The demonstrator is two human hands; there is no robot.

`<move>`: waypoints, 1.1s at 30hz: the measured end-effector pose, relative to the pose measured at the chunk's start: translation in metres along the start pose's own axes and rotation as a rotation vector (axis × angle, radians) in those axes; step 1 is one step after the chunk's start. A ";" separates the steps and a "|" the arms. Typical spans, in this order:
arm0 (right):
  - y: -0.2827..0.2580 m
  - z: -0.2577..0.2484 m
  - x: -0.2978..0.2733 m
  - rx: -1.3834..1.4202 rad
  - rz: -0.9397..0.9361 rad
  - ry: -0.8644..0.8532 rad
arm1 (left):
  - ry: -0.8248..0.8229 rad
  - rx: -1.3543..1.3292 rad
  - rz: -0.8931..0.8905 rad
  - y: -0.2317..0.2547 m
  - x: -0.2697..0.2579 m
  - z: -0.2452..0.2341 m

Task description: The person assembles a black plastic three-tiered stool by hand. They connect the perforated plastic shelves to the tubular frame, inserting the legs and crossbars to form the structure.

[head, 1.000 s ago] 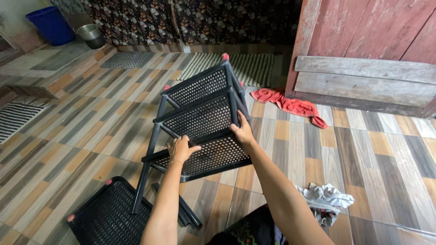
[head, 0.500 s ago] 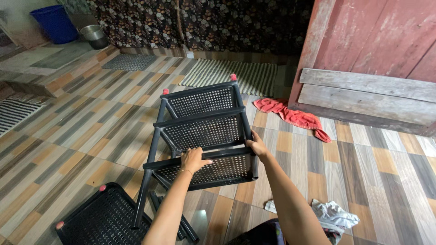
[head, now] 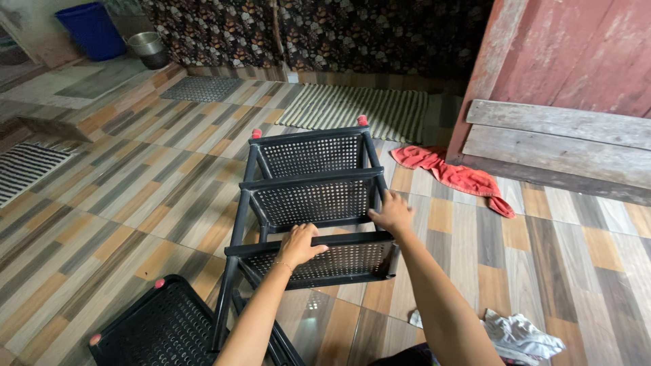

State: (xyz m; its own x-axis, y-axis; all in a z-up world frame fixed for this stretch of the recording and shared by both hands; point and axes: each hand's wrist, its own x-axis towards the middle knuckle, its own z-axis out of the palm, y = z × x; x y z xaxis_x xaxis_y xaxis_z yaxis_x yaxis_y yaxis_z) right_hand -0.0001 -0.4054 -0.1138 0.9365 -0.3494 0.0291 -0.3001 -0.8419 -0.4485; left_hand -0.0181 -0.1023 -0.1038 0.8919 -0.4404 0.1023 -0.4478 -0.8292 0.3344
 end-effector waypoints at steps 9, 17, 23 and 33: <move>-0.160 0.045 -0.045 0.045 -0.593 -0.041 | -0.101 0.172 -0.472 -0.051 -0.031 -0.079; -0.234 0.089 -0.102 -0.066 -0.903 -0.296 | -0.152 0.137 -0.797 -0.144 -0.055 -0.046; -0.238 0.114 -0.108 -0.169 -0.899 -0.236 | -0.040 -0.330 -0.818 -0.174 -0.071 -0.019; -0.238 0.142 -0.100 -0.252 -0.917 -0.169 | 0.226 -0.149 -0.666 -0.196 -0.074 0.012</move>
State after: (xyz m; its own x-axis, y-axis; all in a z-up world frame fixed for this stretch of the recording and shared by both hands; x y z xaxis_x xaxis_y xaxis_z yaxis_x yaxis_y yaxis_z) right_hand 0.0032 -0.1117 -0.1368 0.8342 0.5348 0.1347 0.5490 -0.8285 -0.1103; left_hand 0.0026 0.0891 -0.1877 0.9711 0.2379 0.0186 0.1945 -0.8340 0.5163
